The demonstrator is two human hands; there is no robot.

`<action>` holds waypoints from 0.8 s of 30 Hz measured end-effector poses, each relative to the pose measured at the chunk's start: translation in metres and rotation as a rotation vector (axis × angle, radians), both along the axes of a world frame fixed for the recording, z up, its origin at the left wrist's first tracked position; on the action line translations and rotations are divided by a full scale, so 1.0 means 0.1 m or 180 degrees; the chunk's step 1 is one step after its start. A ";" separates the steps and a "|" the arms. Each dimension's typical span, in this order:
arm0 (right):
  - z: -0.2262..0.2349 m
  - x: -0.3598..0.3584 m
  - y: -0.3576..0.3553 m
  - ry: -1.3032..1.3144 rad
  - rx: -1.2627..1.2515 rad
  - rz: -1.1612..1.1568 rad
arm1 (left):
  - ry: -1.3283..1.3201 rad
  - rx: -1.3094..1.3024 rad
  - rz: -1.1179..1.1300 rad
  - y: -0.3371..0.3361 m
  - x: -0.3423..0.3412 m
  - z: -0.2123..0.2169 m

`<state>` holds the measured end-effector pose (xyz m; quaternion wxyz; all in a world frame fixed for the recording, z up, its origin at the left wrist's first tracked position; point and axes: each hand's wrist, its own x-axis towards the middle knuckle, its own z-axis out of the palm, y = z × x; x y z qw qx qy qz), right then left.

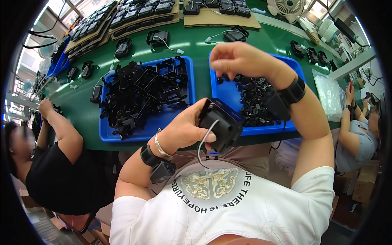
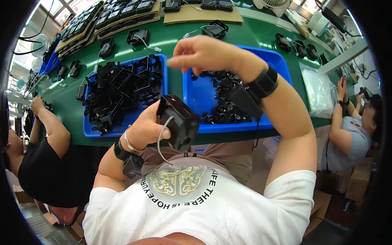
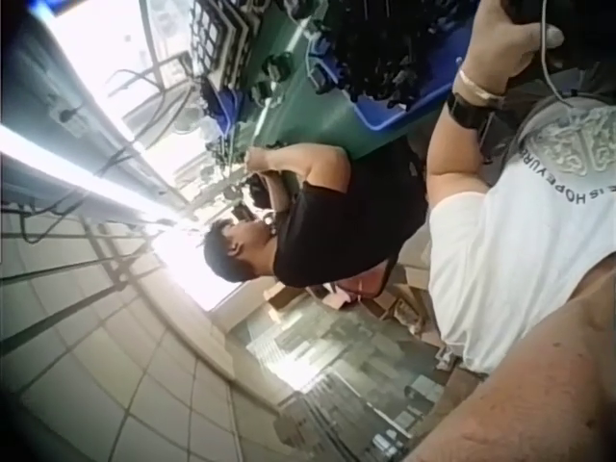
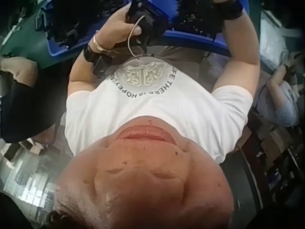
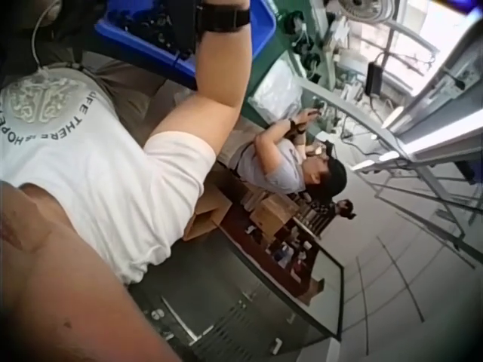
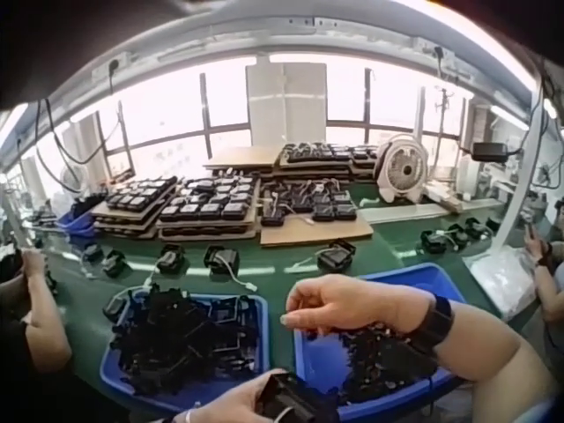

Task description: The person picks up a black device and a bracket, fits the bracket onto the device, and secures it by inserting and tightening two plastic knobs into the sides by hand. They then repeat the process with a second device, bracket, and two more knobs.

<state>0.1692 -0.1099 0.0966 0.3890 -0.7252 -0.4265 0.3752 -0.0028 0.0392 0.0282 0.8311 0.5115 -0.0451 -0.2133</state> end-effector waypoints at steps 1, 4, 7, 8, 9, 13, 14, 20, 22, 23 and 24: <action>0.00 0.15 -0.01 -0.0140 -0.0018 -0.0314 | -0.0049 -0.0555 0.0041 0.01 0.00 -0.02; -0.09 0.60 -0.14 -0.0428 -0.0060 -0.0808 | -0.0096 -0.1019 0.0294 0.05 0.04 0.04; -0.15 0.77 -0.26 -0.0638 -0.0251 -0.0886 | -0.0052 -0.0846 0.0670 0.14 0.13 0.11; -0.15 0.75 -0.32 -0.0698 -0.0380 -0.0742 | -0.0148 -0.0962 0.0547 0.18 0.12 0.09; -0.15 0.74 -0.40 -0.0769 -0.0497 -0.0591 | -0.0264 -0.1076 0.0429 0.20 0.13 0.10; -0.37 0.44 -0.62 -0.1655 -0.0437 -0.0354 | -0.0042 -0.1605 0.0551 0.17 0.10 0.04; -0.43 0.38 -0.64 -0.1627 -0.0463 -0.0384 | 0.0097 -0.1779 0.0655 0.16 0.09 0.03; -0.73 0.09 -0.37 -0.2641 -0.0069 -0.0124 | -0.0236 -0.1168 0.0789 0.14 0.08 0.09; -0.82 0.03 -0.30 -0.2794 -0.0028 -0.0100 | -0.0375 -0.0724 0.0797 0.13 0.07 0.14; -0.88 0.00 -0.26 -0.2876 -0.0341 -0.0170 | -0.0403 -0.0704 0.0803 0.12 0.06 0.15; -0.92 -0.01 -0.22 -0.2954 -0.0647 -0.0230 | -0.0443 -0.0621 0.0865 0.10 0.06 0.14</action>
